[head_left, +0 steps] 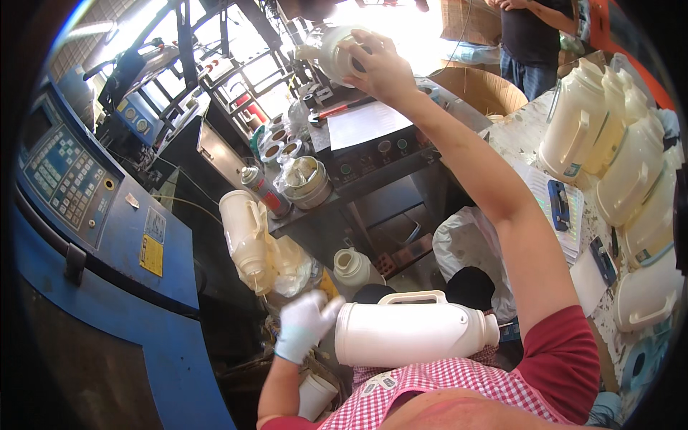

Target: The person assembles white plastic pitchers by attaching light blue handles and applying blue labels. They repeatedly pick up pitchers, attach handles, wipe the surfaces, and affix labels before placing the finished units on the table.

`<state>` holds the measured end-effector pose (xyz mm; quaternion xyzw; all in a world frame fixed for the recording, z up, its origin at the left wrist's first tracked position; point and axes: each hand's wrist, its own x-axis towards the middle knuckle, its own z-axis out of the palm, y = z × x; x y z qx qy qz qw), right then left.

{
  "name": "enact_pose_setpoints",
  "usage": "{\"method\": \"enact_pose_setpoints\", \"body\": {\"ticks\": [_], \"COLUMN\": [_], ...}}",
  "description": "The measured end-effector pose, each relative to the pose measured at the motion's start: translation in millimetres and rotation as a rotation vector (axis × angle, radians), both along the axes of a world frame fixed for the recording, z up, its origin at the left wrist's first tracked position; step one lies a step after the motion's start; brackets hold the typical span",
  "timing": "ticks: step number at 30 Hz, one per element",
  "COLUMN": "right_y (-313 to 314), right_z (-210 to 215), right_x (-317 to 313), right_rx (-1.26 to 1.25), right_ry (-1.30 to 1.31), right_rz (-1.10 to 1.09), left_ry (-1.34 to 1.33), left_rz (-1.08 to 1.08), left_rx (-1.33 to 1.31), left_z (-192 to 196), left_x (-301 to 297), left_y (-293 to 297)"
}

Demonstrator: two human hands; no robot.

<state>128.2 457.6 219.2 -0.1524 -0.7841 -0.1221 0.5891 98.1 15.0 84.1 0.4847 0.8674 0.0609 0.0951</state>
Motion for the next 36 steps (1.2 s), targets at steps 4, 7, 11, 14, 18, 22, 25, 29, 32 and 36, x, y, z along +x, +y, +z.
{"method": "enact_pose_setpoints", "body": {"ticks": [4,7,11,14,18,22,25,29,32,36], "right_y": [-24.6,-22.8,-1.9,2.5,-1.4,5.3,8.0,14.8,19.5,16.3], "right_z": [-9.5,-63.6,-205.9,-257.7,-266.8,-274.3,-276.9,-276.9,-279.3,-272.0], "right_x": [21.1,35.3,49.5,55.3,51.6,31.0,27.1,22.5,20.1,14.2], "right_rx": [-0.057,-0.132,-0.561,-0.548,-0.503,-0.453,-0.466,-0.472,-0.463,-0.479], "right_ry": [0.206,0.403,-0.116,-0.224,-0.251,-0.287,-0.342,-0.39,-0.418,-0.509], "right_rz": [0.076,0.22,0.005,-0.129,-0.146,-0.186,-0.207,-0.22,-0.249,-0.324], "left_ry": [0.308,0.442,0.754,0.795,0.686,0.764,0.786,0.781,0.748,0.747], "left_rz": [-0.309,-0.579,-0.654,-0.582,-0.691,-0.723,-0.695,-0.598,-0.569,-0.558], "left_rx": [0.839,1.156,1.054,0.851,1.047,1.263,1.38,1.27,1.254,1.282], "left_z": [73.7,140.7,177.6,192.7,171.2,157.2,153.8,152.7,152.3,149.2], "left_x": [-30.8,-39.0,-34.2,-33.0,-54.2,-72.1,-67.5,-67.2,-65.6,-66.6], "left_y": [103.3,219.2,333.6,344.8,368.9,384.3,389.5,387.4,387.0,384.9]}}
